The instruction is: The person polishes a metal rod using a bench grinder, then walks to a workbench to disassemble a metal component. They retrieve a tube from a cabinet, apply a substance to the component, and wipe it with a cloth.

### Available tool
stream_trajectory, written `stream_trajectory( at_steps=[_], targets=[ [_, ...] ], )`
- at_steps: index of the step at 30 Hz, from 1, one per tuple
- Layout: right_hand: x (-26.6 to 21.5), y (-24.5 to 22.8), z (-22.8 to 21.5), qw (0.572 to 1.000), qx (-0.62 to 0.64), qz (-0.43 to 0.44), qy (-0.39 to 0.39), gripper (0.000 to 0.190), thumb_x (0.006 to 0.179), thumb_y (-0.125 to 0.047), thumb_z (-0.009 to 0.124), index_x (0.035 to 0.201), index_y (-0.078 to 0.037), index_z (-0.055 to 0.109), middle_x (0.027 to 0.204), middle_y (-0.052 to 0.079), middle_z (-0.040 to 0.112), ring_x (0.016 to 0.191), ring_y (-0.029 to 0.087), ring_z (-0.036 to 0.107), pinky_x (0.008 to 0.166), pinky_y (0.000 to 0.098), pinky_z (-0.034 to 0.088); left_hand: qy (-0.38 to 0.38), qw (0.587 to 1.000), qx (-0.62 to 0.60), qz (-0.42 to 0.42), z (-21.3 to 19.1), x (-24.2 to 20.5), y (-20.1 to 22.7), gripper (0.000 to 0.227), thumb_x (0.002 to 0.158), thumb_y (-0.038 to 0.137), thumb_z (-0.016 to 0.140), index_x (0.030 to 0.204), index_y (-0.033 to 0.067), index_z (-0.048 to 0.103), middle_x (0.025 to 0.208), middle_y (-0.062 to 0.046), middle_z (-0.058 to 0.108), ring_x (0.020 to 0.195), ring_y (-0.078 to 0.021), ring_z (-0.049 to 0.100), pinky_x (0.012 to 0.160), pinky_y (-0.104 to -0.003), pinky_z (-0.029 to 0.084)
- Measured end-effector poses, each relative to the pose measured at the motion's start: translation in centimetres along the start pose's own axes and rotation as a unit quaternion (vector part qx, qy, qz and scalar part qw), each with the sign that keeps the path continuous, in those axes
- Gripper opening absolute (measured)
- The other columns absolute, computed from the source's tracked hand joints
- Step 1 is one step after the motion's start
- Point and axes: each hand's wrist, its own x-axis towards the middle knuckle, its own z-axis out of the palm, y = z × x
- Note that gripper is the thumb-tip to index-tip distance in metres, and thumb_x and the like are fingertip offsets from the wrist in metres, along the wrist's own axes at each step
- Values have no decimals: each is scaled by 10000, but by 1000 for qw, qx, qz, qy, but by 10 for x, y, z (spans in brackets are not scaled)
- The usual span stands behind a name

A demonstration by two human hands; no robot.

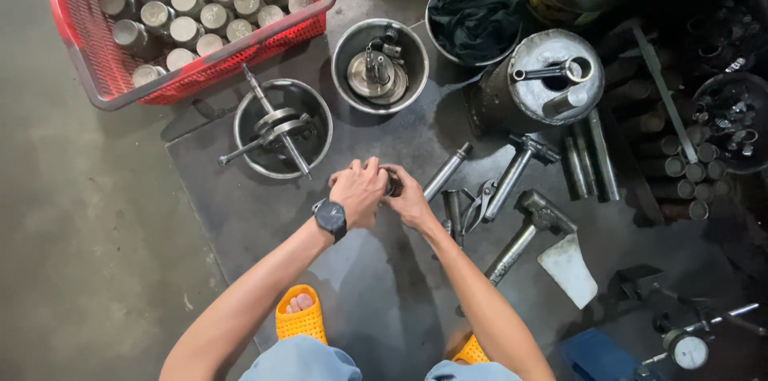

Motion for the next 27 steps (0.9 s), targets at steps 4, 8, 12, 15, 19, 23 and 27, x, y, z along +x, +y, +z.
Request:
stream_trajectory(
  at_steps=[4, 8, 12, 15, 19, 23, 27],
  targets=[
    [2, -14, 2, 999, 8, -29, -16, 660, 739, 130, 715, 1359, -42, 567, 1126, 45, 690, 957, 92, 648, 798, 263, 557, -3, 1000, 19, 7, 5, -2, -4, 553, 569, 212, 834, 1038, 20, 614, 1042, -137, 566, 903, -335, 632, 392, -525, 554],
    [1, -9, 3, 1000, 24, 2, -12, 632, 760, 115, 690, 1359, -38, 561, 1119, 38, 686, 934, 89, 643, 770, 259, 542, 15, 999, 25, 14, 0, -3, -4, 547, 553, 207, 835, 1029, 38, 624, 1048, -126, 572, 917, -328, 631, 407, -532, 547],
    [2, -19, 7, 999, -9, -52, -7, 644, 740, 126, 747, 1338, -25, 563, 1174, 27, 679, 1029, 71, 628, 857, 251, 553, 5, 1000, 20, 16, 6, -5, -9, 519, 589, 216, 831, 1032, 37, 628, 1034, -108, 579, 925, -331, 631, 393, -536, 545],
    [-1, -23, 7, 1000, -12, -3, -16, 605, 803, 85, 767, 1365, -33, 576, 1097, 41, 670, 928, 92, 620, 796, 260, 561, -12, 999, 26, 22, -1, -11, -7, 508, 611, 221, 829, 1037, 27, 630, 1029, -103, 581, 922, -331, 631, 390, -519, 544],
    [1, -12, 3, 998, 50, -11, -26, 642, 774, 102, 730, 1377, -27, 554, 1132, 42, 660, 938, 104, 629, 784, 276, 564, 16, 999, 23, 28, -13, -14, -6, 546, 568, 230, 839, 1030, 23, 634, 1035, -105, 579, 925, -326, 627, 394, -514, 541],
    [-2, -26, 6, 999, 29, -2, -24, 645, 763, 99, 757, 1360, -34, 554, 1132, 54, 683, 999, 112, 669, 835, 280, 593, 24, 999, 26, 21, -6, -10, -11, 559, 568, 225, 835, 1047, 19, 634, 1022, -99, 576, 930, -323, 621, 389, -513, 534],
    [6, 5, 1, 998, 46, -31, -27, 650, 771, 112, 729, 1378, -30, 547, 1209, 50, 681, 1076, 116, 647, 888, 279, 557, 20, 999, 34, 29, -8, -12, -5, 534, 585, 220, 828, 1049, 34, 640, 1037, -104, 574, 928, -327, 621, 406, -520, 529]
  ],
)
